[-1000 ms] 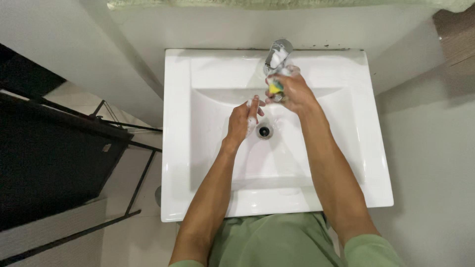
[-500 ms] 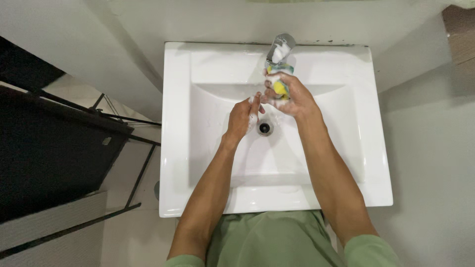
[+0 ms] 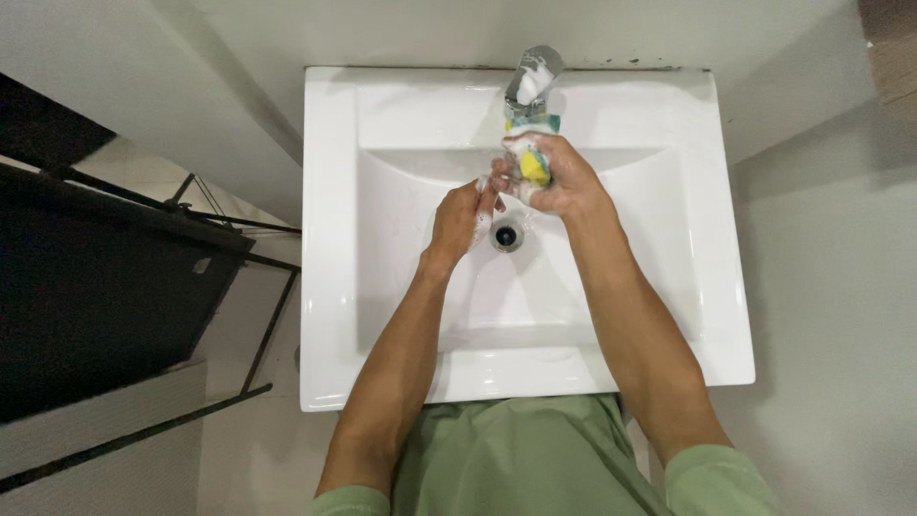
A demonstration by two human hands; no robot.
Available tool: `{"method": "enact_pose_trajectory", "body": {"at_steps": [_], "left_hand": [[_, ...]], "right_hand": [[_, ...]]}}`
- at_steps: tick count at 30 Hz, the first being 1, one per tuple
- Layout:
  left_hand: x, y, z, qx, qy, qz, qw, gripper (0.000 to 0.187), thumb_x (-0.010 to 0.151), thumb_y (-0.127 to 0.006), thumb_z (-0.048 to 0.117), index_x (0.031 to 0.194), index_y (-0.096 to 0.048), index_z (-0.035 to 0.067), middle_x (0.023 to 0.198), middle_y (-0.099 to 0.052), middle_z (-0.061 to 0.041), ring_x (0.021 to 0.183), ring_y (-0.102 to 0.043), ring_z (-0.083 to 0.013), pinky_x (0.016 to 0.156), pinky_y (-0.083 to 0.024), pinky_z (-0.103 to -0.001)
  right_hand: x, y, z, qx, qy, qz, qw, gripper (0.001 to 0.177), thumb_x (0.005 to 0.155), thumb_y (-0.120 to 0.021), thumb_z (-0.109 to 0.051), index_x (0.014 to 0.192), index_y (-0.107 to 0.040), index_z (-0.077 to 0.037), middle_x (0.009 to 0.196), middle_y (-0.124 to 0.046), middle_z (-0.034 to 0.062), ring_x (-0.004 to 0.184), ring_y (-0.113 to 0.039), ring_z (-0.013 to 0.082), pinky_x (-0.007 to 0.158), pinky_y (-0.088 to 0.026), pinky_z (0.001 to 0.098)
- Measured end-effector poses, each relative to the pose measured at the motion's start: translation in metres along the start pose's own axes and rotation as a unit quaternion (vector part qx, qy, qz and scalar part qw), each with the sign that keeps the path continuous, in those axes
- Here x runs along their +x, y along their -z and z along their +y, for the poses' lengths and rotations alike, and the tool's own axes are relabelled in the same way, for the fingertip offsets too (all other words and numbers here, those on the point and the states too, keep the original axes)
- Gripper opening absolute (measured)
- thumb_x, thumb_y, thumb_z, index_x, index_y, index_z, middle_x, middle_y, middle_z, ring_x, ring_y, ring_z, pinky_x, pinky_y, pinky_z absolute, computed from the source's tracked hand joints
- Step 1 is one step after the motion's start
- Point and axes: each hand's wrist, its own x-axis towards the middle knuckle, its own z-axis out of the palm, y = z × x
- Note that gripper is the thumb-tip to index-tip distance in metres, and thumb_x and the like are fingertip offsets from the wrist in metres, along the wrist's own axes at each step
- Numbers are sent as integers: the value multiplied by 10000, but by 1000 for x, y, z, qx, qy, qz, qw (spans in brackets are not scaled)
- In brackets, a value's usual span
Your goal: The person scrubs a white bathroom sink using a yellow sponge. They apply soap to the sponge and scrub the basin, faucet, and surrounding surfaces. The person rinses the sponge and continues scrubbing different areas of the sink.
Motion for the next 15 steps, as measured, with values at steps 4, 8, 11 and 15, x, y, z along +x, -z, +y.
{"method": "enact_pose_trajectory", "body": {"at_steps": [4,8,11,15], "left_hand": [[1,9,14,-12,39,-8,999,508,1066,-383,456,1050,-755,110,754,-738,-43,627,-702,-205,648,-537,-349],[-2,13,21,-23,46,-3,999,500,1063,-407,457,1028,-758,102,741,-736,-37,536,-659,-170,587,-530,-333],[-5,14,18,-54,35,4,998,499,1061,-417,459,1018,-755,94,726,-718,-45,544,-646,-162,558,-523,-332],[-2,11,10,-4,59,-2,998,565,1089,-398,482,928,-761,80,693,-708,-50,549,-647,-157,579,-510,-336]], "right_hand": [[27,1,-19,3,-4,-33,999,144,853,-651,-114,977,-595,-67,830,-623,90,787,-667,231,712,-595,451],[38,9,-22,62,-7,-98,993,114,884,-637,-130,936,-590,-41,803,-621,92,782,-658,250,708,-589,444],[20,4,-7,57,-5,-60,997,122,905,-654,-151,929,-597,-45,770,-602,91,744,-619,237,781,-630,497],[-9,4,5,-9,5,11,1000,114,854,-642,-136,953,-633,-81,774,-642,75,793,-673,247,757,-599,458]]}}
